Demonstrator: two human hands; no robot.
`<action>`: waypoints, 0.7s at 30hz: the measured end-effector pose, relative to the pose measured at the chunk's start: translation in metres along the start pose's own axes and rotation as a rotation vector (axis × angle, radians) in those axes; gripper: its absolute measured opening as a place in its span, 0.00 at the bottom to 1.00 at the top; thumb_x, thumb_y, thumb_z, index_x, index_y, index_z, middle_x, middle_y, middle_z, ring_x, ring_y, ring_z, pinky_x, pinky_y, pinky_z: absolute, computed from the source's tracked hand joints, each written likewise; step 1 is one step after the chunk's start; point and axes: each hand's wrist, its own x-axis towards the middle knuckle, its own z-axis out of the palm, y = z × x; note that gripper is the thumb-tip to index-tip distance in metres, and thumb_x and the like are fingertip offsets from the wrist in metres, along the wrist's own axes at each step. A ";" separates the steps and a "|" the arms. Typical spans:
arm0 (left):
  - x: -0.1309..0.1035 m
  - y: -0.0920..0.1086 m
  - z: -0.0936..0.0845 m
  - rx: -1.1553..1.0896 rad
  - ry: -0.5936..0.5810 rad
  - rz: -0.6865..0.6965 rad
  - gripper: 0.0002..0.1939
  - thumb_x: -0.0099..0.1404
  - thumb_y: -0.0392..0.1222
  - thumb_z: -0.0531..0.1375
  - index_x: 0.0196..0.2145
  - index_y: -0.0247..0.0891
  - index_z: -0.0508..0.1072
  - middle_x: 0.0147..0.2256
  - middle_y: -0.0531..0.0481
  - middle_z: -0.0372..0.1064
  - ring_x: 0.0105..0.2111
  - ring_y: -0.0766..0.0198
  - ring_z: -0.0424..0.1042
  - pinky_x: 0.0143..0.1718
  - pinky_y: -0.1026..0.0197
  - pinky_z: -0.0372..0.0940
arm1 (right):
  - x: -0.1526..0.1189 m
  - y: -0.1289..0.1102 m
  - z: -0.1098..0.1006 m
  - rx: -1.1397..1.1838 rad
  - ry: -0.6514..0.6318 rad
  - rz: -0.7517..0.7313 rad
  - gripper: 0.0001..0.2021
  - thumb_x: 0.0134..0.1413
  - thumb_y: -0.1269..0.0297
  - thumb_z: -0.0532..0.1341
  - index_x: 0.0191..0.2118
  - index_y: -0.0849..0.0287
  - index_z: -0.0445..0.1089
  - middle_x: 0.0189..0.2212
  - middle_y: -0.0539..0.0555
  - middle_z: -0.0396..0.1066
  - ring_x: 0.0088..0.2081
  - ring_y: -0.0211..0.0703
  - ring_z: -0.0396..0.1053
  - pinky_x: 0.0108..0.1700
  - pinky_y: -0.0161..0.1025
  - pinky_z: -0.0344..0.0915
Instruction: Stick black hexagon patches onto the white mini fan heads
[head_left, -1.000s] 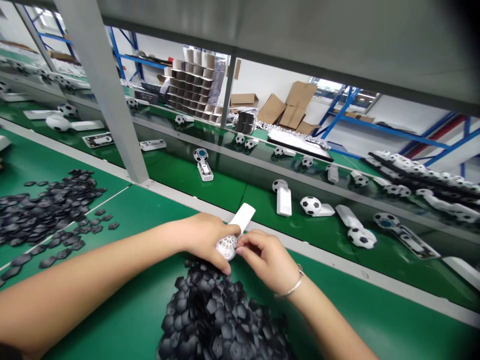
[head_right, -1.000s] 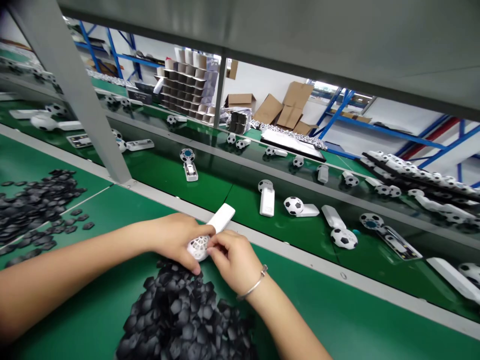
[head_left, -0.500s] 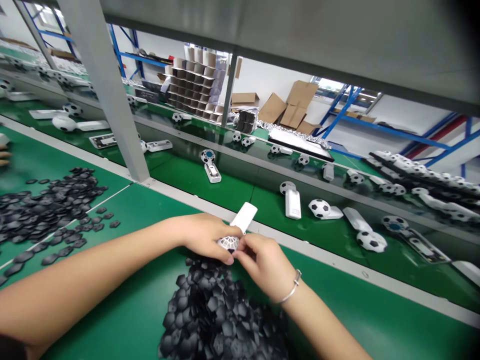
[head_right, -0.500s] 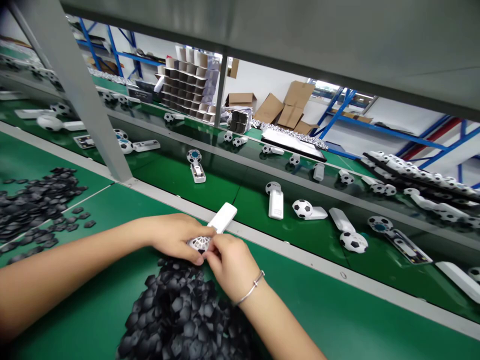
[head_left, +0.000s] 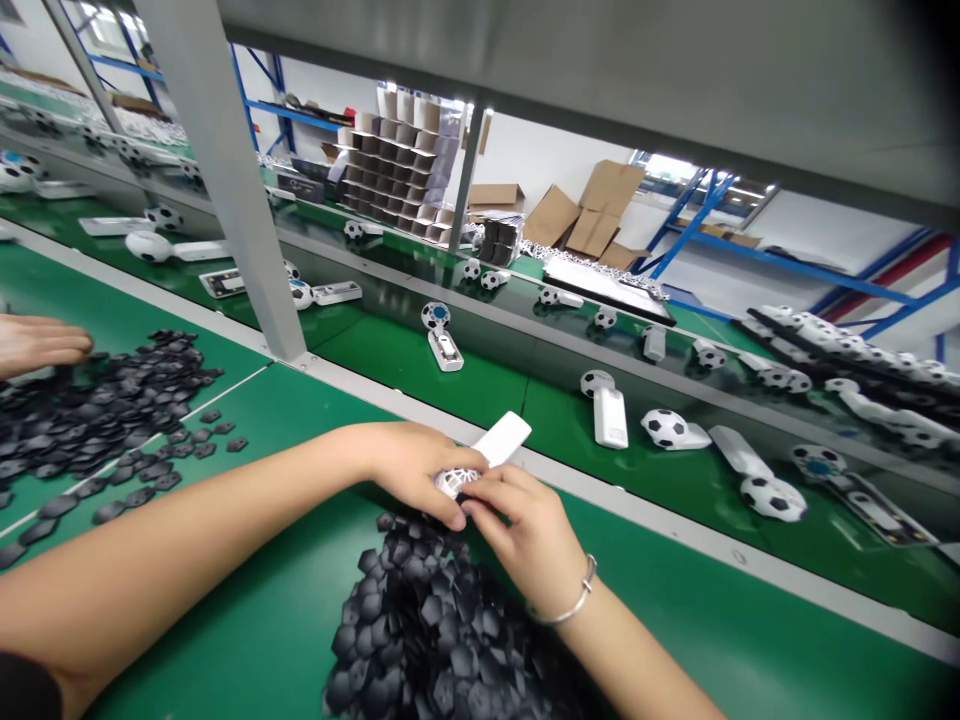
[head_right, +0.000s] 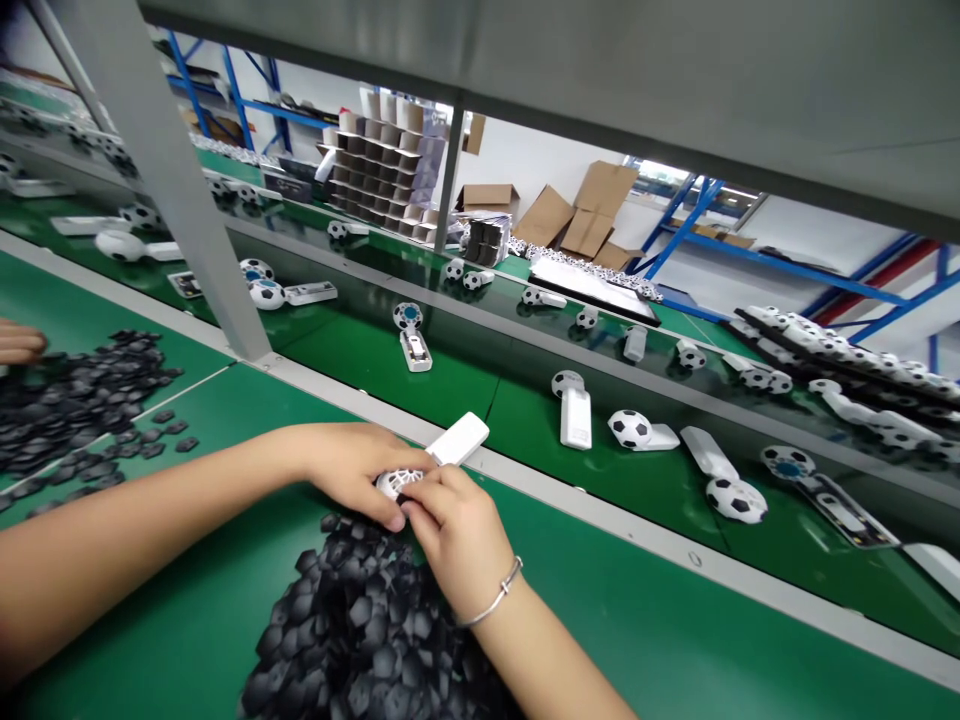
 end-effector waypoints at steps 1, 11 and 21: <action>0.000 0.000 0.000 0.002 -0.005 0.003 0.28 0.55 0.59 0.63 0.52 0.52 0.65 0.41 0.53 0.73 0.37 0.55 0.72 0.34 0.62 0.59 | -0.001 0.000 0.001 -0.015 0.000 -0.015 0.09 0.57 0.74 0.60 0.41 0.56 0.75 0.37 0.55 0.73 0.40 0.44 0.71 0.43 0.39 0.69; 0.003 0.000 0.007 0.041 -0.007 -0.065 0.36 0.49 0.64 0.64 0.53 0.51 0.63 0.35 0.52 0.73 0.33 0.55 0.73 0.29 0.63 0.57 | -0.007 -0.014 0.004 -0.317 -0.069 -0.025 0.09 0.58 0.75 0.58 0.39 0.58 0.74 0.34 0.56 0.73 0.36 0.46 0.72 0.37 0.38 0.67; 0.008 0.017 0.010 0.178 0.007 -0.062 0.37 0.53 0.72 0.55 0.52 0.45 0.64 0.33 0.46 0.73 0.31 0.51 0.72 0.26 0.62 0.57 | 0.012 -0.010 -0.015 -0.369 -0.237 0.089 0.05 0.49 0.72 0.68 0.28 0.56 0.74 0.31 0.49 0.74 0.33 0.41 0.71 0.34 0.33 0.62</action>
